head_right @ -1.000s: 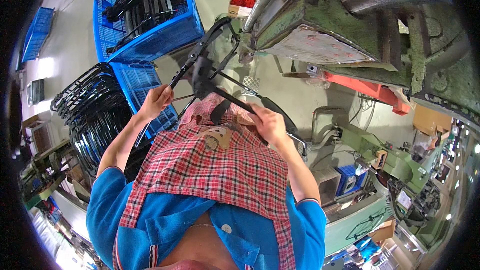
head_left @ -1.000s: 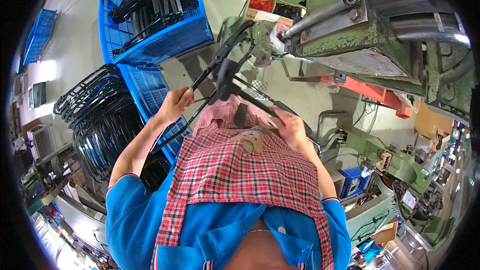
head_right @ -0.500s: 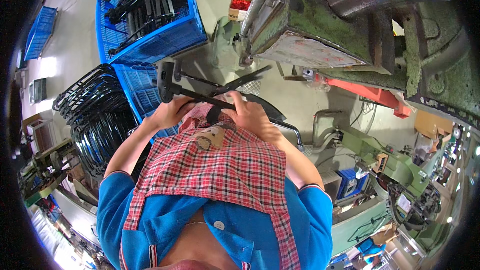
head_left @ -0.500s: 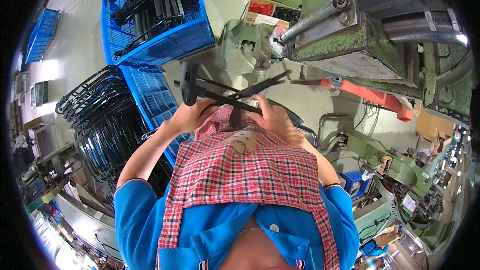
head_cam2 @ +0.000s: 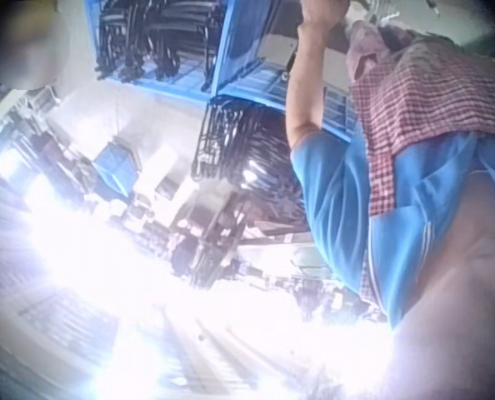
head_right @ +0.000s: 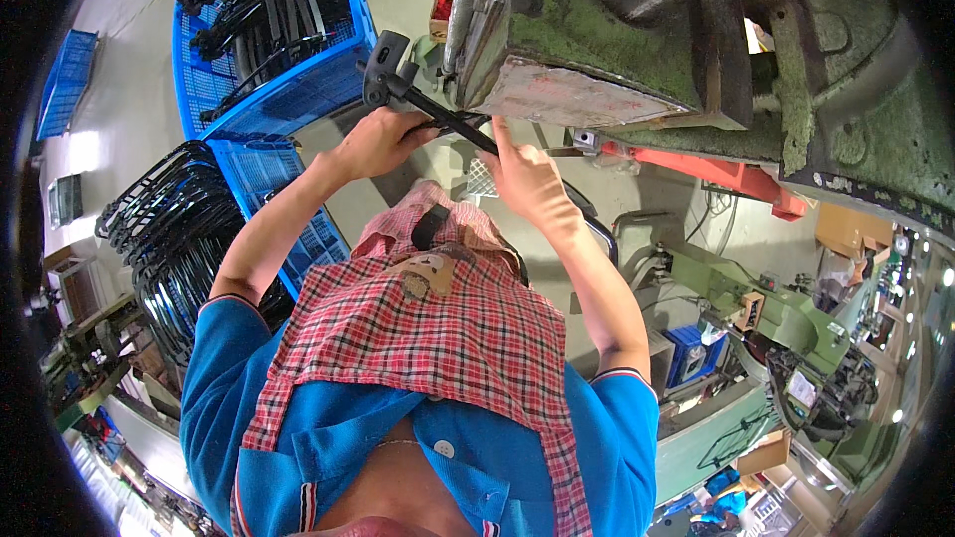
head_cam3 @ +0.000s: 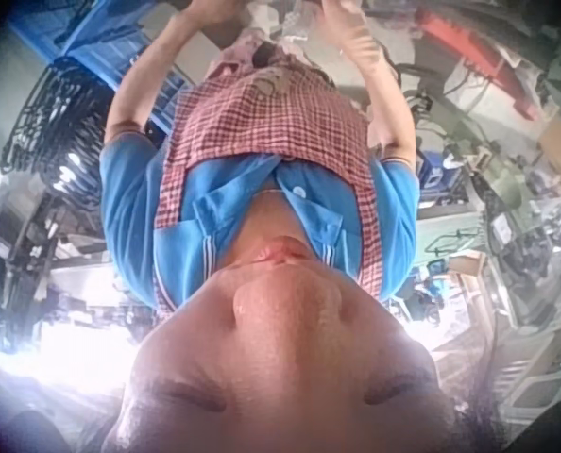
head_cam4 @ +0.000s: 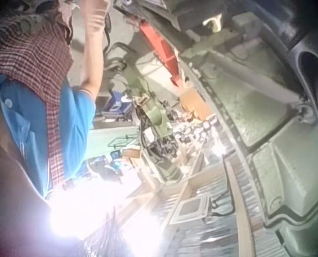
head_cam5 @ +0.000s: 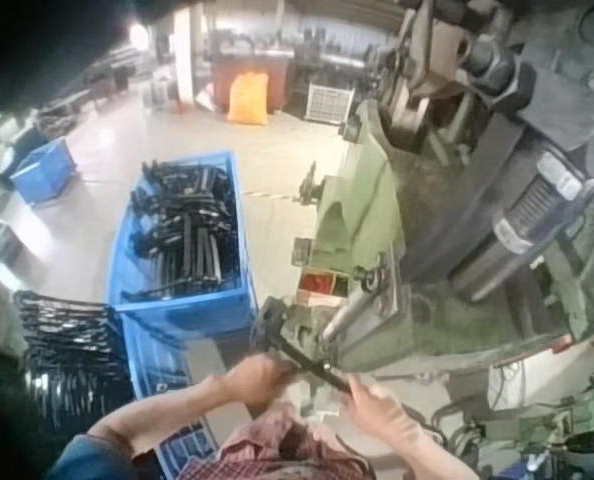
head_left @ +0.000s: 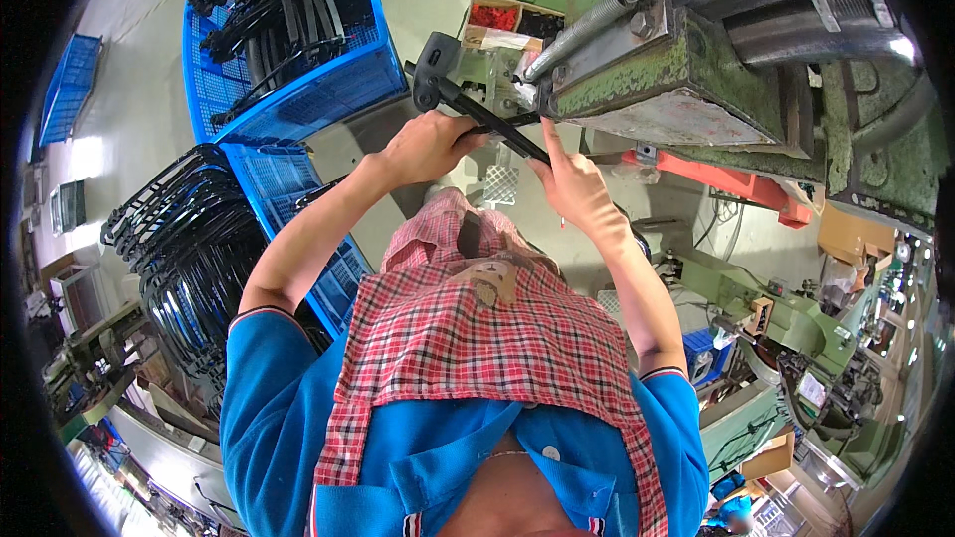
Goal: The person repeatedly picks up black metal frames from a blue crate, places them into a green press machine, and operates the press to attach small components. After each press, the person removes the frame and places it on a nearby table, then repeats the process with another frame.
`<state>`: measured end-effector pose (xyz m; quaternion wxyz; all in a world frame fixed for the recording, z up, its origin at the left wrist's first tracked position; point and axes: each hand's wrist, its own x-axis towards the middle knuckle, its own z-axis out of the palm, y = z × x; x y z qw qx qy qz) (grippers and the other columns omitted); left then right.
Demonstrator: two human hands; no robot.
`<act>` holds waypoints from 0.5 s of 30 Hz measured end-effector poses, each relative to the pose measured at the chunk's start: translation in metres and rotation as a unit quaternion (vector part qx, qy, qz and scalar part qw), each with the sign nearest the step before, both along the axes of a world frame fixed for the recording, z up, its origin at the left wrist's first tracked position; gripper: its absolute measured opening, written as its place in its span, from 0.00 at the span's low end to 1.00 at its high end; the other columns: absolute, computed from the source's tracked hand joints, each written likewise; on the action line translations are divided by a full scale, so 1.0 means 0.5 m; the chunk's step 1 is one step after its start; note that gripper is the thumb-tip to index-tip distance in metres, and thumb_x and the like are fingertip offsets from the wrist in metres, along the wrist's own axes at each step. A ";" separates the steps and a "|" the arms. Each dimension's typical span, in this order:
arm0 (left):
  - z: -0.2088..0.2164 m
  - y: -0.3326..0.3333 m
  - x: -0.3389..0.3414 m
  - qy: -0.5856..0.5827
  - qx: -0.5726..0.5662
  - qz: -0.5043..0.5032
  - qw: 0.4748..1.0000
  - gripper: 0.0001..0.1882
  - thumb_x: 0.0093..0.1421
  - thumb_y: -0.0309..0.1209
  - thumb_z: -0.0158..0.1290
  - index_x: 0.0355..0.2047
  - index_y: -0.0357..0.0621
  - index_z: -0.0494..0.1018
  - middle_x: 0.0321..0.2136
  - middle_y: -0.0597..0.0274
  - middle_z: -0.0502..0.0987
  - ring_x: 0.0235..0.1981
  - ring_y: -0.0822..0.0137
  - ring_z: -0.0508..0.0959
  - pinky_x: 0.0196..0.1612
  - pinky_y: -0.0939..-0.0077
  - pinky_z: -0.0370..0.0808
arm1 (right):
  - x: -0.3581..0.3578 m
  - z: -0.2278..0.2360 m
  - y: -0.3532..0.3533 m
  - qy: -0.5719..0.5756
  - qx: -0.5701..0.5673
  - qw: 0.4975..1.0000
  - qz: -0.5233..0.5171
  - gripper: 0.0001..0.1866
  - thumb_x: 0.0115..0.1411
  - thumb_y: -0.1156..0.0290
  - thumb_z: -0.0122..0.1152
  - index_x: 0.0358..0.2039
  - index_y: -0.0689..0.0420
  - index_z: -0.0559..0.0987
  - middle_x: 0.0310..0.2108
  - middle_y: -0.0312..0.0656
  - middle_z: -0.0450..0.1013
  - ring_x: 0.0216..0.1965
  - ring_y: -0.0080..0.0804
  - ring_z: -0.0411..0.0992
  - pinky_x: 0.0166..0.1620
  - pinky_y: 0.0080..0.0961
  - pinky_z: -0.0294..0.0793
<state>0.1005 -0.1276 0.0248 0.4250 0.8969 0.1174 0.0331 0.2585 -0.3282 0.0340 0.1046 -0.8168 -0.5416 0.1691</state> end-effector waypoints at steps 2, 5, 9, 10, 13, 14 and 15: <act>-0.003 -0.003 0.010 -0.001 0.001 -0.001 1.000 0.12 0.62 0.34 0.51 0.37 0.38 0.75 0.25 0.43 0.75 0.29 0.44 0.76 0.32 0.58 0.72 | 0.007 -0.008 -0.004 -0.007 0.018 1.000 0.006 0.38 0.63 0.60 0.54 0.68 0.50 0.46 0.19 0.61 0.71 0.24 0.63 0.72 0.30 0.49 0.72; -0.017 0.000 0.020 0.028 0.009 -0.002 1.000 0.12 0.62 0.35 0.51 0.38 0.38 0.75 0.26 0.44 0.76 0.30 0.44 0.76 0.33 0.58 0.73 | 0.010 0.003 0.007 0.021 -0.019 1.000 -0.012 0.38 0.63 0.62 0.54 0.68 0.52 0.46 0.19 0.62 0.70 0.24 0.64 0.72 0.30 0.50 0.71; -0.043 0.006 0.021 0.050 0.009 -0.010 0.999 0.13 0.62 0.37 0.50 0.39 0.40 0.76 0.27 0.44 0.76 0.31 0.45 0.77 0.35 0.57 0.73 | 0.021 -0.021 0.008 0.077 -0.012 0.997 -0.007 0.39 0.63 0.64 0.54 0.67 0.55 0.46 0.19 0.64 0.70 0.25 0.65 0.71 0.30 0.52 0.70; -0.047 0.007 0.021 0.053 0.008 -0.009 0.999 0.13 0.63 0.37 0.50 0.39 0.40 0.76 0.27 0.44 0.77 0.32 0.45 0.77 0.35 0.57 0.73 | 0.023 -0.025 0.009 0.080 -0.009 0.997 -0.004 0.39 0.63 0.64 0.54 0.67 0.56 0.45 0.20 0.64 0.70 0.25 0.65 0.71 0.30 0.52 0.69; -0.057 0.006 0.021 0.049 -0.011 0.006 0.999 0.14 0.62 0.39 0.50 0.38 0.41 0.77 0.27 0.45 0.77 0.32 0.45 0.77 0.36 0.56 0.74 | 0.019 -0.035 0.014 0.090 -0.012 0.996 -0.007 0.40 0.63 0.66 0.54 0.67 0.57 0.44 0.21 0.65 0.71 0.26 0.66 0.70 0.30 0.52 0.68; -0.060 0.003 0.019 0.050 -0.005 0.010 0.999 0.15 0.62 0.40 0.50 0.38 0.41 0.77 0.27 0.45 0.77 0.32 0.45 0.77 0.36 0.56 0.74 | 0.017 -0.039 0.018 0.094 -0.015 0.995 -0.007 0.40 0.62 0.66 0.54 0.67 0.57 0.43 0.22 0.65 0.71 0.26 0.67 0.70 0.30 0.52 0.68; -0.063 0.001 0.019 0.050 0.004 0.012 0.999 0.15 0.62 0.41 0.50 0.38 0.42 0.77 0.27 0.45 0.77 0.32 0.45 0.77 0.36 0.56 0.74 | 0.019 -0.052 0.016 0.091 -0.021 0.996 -0.008 0.40 0.62 0.66 0.54 0.68 0.57 0.42 0.22 0.65 0.71 0.27 0.67 0.70 0.30 0.52 0.68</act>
